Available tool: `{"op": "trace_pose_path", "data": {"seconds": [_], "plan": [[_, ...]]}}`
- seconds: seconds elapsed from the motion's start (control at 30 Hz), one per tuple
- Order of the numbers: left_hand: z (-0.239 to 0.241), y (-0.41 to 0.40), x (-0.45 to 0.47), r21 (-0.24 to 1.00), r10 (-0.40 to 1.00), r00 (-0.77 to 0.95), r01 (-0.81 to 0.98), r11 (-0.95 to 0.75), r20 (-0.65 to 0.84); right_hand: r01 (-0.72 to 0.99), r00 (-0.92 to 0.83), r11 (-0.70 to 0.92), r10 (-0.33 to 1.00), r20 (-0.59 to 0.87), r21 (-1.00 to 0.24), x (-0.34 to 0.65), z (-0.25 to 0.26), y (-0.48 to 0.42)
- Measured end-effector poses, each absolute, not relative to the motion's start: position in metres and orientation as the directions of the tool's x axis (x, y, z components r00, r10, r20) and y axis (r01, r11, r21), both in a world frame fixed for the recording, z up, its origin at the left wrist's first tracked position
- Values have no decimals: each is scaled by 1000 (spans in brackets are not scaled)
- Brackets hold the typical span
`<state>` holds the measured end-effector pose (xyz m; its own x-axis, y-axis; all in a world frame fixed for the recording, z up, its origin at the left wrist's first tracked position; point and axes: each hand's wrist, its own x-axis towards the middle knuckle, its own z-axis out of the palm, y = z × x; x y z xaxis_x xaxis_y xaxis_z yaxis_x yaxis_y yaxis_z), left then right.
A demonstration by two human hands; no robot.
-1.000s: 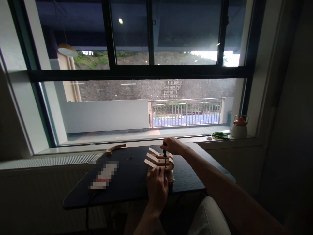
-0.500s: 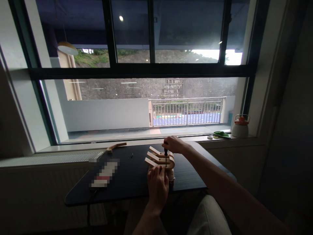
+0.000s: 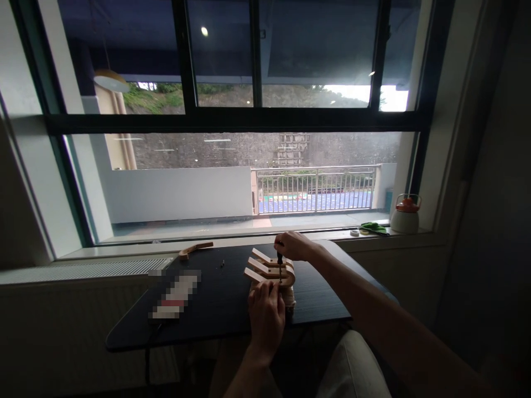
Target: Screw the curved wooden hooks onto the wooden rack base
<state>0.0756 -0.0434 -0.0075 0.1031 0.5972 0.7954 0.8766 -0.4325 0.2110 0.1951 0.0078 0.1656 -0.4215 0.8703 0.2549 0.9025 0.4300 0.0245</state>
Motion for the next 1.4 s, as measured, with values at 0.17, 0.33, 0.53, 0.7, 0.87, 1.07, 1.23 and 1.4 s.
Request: {"op": "trace_pose_path", "data": {"seconds": [0.17, 0.33, 0.53, 0.7, 0.87, 1.07, 1.23, 1.4], "plan": [[-8, -43, 76, 214, 603, 102, 878, -428, 791, 931, -356, 363, 890, 285, 30, 195, 156, 14], [-8, -44, 75, 203, 597, 96, 888, -413, 797, 942, -326, 333, 892, 314, 35, 194, 156, 12], [-8, -44, 76, 216, 602, 98, 878, -427, 792, 899, -419, 438, 871, 258, -16, 200, 164, 12], [-7, -43, 76, 219, 611, 90, 884, -413, 787, 911, -388, 411, 874, 291, -19, 197, 158, 16], [-8, -43, 76, 225, 621, 92, 883, -412, 778, 932, -334, 363, 875, 350, -18, 192, 152, 18], [-8, -43, 76, 209, 604, 96, 886, -414, 791, 912, -389, 411, 875, 287, -19, 195, 158, 17], [-8, -43, 76, 227, 611, 91, 877, -424, 787, 895, -419, 445, 860, 292, -26, 193, 154, 16], [-6, -44, 76, 242, 631, 98, 869, -431, 769, 931, -327, 362, 882, 339, -44, 188, 146, 20]]}}
